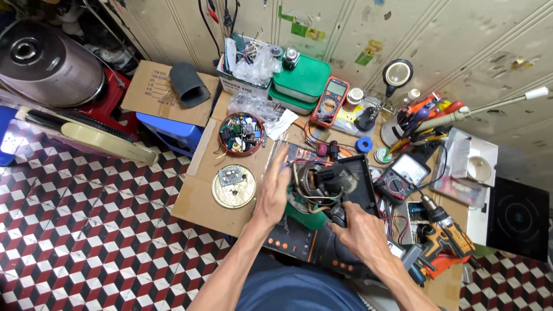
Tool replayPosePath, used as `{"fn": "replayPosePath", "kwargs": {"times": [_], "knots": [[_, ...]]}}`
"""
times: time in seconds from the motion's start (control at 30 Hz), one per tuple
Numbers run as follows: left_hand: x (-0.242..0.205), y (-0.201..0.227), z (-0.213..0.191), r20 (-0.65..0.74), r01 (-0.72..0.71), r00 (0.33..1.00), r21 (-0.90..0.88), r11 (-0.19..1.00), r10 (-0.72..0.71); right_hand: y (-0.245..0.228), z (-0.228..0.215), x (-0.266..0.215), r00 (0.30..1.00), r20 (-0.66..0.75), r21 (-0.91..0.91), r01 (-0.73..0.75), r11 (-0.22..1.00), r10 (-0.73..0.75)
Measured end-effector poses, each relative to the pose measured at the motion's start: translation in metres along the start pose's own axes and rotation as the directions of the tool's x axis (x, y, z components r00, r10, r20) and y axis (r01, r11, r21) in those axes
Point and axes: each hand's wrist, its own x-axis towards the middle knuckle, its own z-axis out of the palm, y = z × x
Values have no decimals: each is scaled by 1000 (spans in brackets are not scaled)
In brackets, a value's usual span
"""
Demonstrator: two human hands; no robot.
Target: The person assembles an induction cooktop by placing the glass top onto the base unit and securing it with screws using a power drill. They then handle a separate black plastic housing component, placing it on the workbench.
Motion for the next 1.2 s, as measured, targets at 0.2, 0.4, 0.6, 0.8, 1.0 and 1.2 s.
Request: {"fn": "replayPosePath", "kwargs": {"times": [0.2,0.4,0.6,0.8,1.0,1.2], "knots": [[-17,-66,16,-40,-37,998,249,968,49,2,34,9,999,30,-53,19,998,-17],[-38,-77,7,90,-166,986,360,918,143,12,58,21,998,35,-85,62,994,-59],[-34,-66,2,196,-161,977,402,901,88,24,80,28,993,-22,-102,111,989,-114],[-32,-63,6,161,-117,985,382,917,58,22,84,25,989,-68,-100,121,988,-128],[-46,-70,10,94,-67,995,337,939,38,19,83,16,984,-101,-86,136,987,-145],[-53,-67,7,20,-5,1000,314,949,-1,15,84,16,971,-111,-91,202,975,-211]]}}
